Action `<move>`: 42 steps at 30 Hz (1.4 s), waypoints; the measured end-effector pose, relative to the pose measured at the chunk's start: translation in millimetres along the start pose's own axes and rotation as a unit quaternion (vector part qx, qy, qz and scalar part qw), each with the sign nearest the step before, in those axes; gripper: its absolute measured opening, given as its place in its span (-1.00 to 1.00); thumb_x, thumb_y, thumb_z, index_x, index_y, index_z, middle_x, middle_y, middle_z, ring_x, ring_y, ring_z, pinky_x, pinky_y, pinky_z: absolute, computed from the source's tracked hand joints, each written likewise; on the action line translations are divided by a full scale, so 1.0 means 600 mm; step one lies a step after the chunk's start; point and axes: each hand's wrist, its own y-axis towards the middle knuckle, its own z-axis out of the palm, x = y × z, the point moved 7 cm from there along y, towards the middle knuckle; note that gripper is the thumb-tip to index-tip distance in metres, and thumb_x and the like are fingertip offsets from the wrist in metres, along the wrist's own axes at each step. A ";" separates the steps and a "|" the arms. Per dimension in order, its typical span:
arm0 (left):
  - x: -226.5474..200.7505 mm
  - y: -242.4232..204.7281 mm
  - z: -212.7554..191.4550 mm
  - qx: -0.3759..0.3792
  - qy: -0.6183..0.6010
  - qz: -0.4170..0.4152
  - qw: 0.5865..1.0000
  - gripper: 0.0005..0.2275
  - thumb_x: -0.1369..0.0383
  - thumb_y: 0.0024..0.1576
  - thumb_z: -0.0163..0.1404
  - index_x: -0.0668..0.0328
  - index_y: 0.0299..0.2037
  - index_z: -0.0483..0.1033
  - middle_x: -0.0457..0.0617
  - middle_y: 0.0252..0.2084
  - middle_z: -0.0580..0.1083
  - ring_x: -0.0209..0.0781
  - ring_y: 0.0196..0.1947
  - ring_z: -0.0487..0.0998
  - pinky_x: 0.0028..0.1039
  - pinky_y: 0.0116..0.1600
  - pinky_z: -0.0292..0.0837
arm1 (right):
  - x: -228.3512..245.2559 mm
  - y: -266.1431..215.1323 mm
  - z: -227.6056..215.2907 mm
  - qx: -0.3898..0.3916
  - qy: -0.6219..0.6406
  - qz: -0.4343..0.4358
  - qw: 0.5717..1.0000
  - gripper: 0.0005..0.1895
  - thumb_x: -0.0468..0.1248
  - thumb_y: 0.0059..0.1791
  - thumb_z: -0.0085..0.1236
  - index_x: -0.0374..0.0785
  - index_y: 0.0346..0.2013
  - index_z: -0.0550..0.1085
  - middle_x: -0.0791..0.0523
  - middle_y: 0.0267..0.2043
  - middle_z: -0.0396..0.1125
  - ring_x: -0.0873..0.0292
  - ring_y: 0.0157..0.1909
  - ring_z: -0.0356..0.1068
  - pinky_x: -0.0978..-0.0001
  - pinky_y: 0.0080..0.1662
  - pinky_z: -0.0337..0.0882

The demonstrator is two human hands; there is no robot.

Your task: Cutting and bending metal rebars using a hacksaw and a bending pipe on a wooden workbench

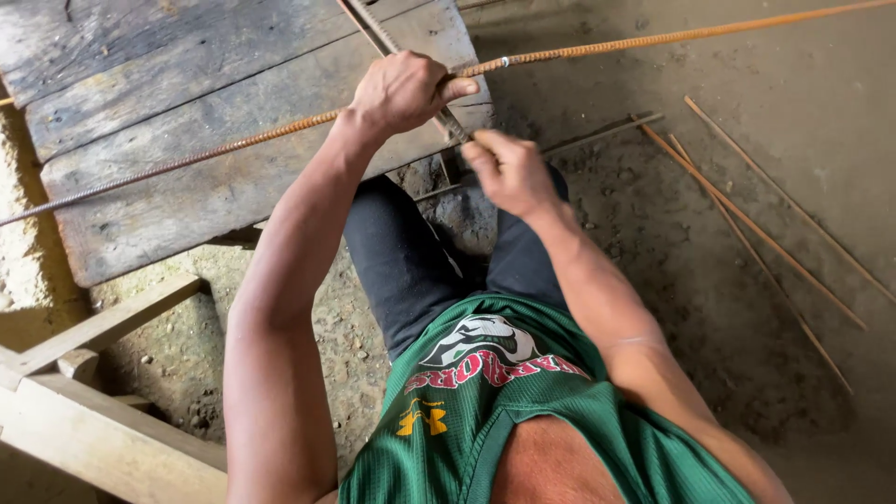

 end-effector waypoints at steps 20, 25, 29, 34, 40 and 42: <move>0.002 -0.006 -0.012 -0.123 0.106 -0.028 0.986 -0.28 -0.24 0.45 -0.35 0.11 -0.61 0.45 -0.01 -0.62 0.43 0.16 -0.71 0.47 -0.11 -0.67 0.30 | -0.348 -0.137 -0.219 -0.131 -0.450 0.104 0.877 -0.33 0.24 0.28 -0.09 -0.28 -0.40 0.29 -0.12 -0.53 0.23 -0.25 -0.51 0.25 -0.12 -0.45 0.15; 0.002 -0.012 -0.010 -0.134 0.110 -0.039 0.984 -0.27 -0.26 0.42 -0.36 0.11 -0.60 0.49 0.03 -0.61 0.44 0.23 -0.70 0.49 -0.06 -0.67 0.31 | -0.279 -0.207 -0.098 -0.111 -0.314 0.209 0.920 -0.40 0.12 0.21 -0.08 -0.31 -0.47 0.42 -0.24 -0.50 0.37 -0.46 -0.40 0.35 -0.27 -0.39 0.20; -0.016 -0.021 -0.038 -0.172 0.122 -0.021 0.977 -0.31 -0.21 0.44 -0.30 0.07 -0.61 0.49 -0.05 -0.59 0.42 0.12 -0.74 0.49 -0.14 -0.73 0.31 | -0.224 -0.256 0.002 -0.035 -0.094 0.262 0.960 -0.49 0.08 0.20 -0.31 -0.25 -0.31 0.41 0.05 -0.58 0.29 -0.04 -0.57 0.31 0.10 -0.48 0.17; -0.009 -0.019 -0.053 -0.163 0.128 -0.026 0.978 -0.29 -0.23 0.45 -0.36 0.09 -0.61 0.45 -0.04 -0.57 0.44 0.15 -0.71 0.49 -0.11 -0.70 0.30 | -0.219 -0.248 -0.082 -0.015 -0.147 0.220 0.964 -0.47 0.06 0.19 -0.22 -0.25 -0.45 0.39 -0.02 -0.52 0.37 -0.24 -0.38 0.38 -0.05 -0.25 0.25; -0.011 -0.025 -0.032 -0.135 0.104 -0.006 0.985 -0.33 -0.24 0.44 -0.44 0.01 -0.61 0.30 -0.12 -0.60 0.30 -0.08 -0.74 0.34 -0.25 -0.73 0.19 | -0.181 -0.197 -0.356 0.001 -0.466 0.154 0.871 -0.57 0.05 0.25 0.10 -0.19 -0.30 0.55 -0.10 -0.52 0.38 -0.26 -0.53 0.34 -0.08 -0.47 0.24; -0.015 -0.027 -0.023 -0.102 0.083 -0.011 0.991 -0.35 -0.27 0.41 -0.52 -0.07 -0.62 0.14 -0.25 -0.65 0.14 -0.33 -0.80 0.17 -0.40 -0.78 0.06 | -0.203 -0.190 -0.493 -0.047 -0.558 0.109 0.821 -0.70 0.02 0.29 0.25 -0.09 -0.17 0.65 0.01 -0.48 0.43 -0.12 -0.55 0.38 0.03 -0.50 0.28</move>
